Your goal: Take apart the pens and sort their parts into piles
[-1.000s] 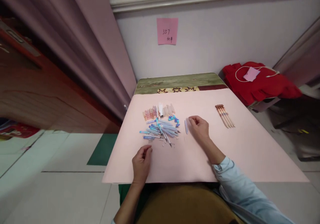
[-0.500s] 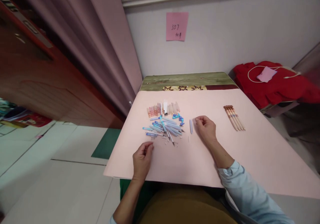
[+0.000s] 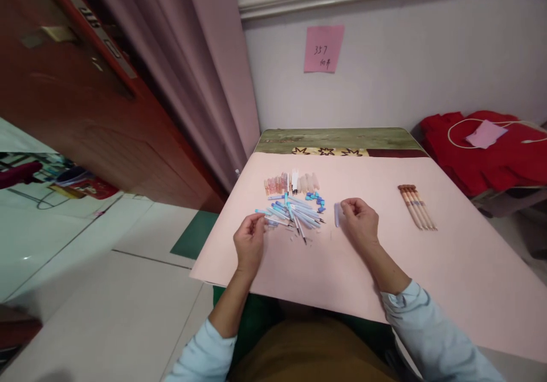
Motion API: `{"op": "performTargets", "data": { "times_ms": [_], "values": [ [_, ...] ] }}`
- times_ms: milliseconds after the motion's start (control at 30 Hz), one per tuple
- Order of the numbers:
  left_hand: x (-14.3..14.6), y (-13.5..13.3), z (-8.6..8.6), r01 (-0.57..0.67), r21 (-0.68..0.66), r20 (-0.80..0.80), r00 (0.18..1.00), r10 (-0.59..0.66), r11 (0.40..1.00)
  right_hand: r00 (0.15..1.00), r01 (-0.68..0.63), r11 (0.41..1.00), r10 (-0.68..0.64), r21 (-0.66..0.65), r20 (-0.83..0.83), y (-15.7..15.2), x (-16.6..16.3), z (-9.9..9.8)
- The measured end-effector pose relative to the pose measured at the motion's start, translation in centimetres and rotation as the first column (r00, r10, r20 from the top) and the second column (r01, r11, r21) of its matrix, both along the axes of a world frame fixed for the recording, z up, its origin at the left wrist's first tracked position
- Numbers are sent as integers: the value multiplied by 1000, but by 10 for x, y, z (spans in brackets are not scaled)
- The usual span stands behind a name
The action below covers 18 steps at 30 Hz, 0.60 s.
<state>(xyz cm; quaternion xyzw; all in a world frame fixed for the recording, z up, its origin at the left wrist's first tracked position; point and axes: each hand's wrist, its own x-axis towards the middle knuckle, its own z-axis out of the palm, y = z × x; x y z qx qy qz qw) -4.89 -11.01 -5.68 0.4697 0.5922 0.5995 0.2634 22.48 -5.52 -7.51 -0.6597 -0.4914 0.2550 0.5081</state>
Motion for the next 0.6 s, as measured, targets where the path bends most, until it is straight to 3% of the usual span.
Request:
{"op": "performTargets", "data": {
  "times_ms": [100, 233, 600],
  "values": [
    [7, 24, -8, -94, 51, 69, 994, 90, 994, 1000, 10, 1000, -10, 6, 8, 2, 3, -4],
    [10, 36, -29, -236, 90, 40, 972, 233, 968, 1000, 28, 1000, -28, 3, 2, 5, 8, -7],
    [-2, 35, -45, -312, 61, 199, 935, 295, 948, 1000, 19, 1000, -19, 25, -11, 4, 9, -7]
  ]
}}
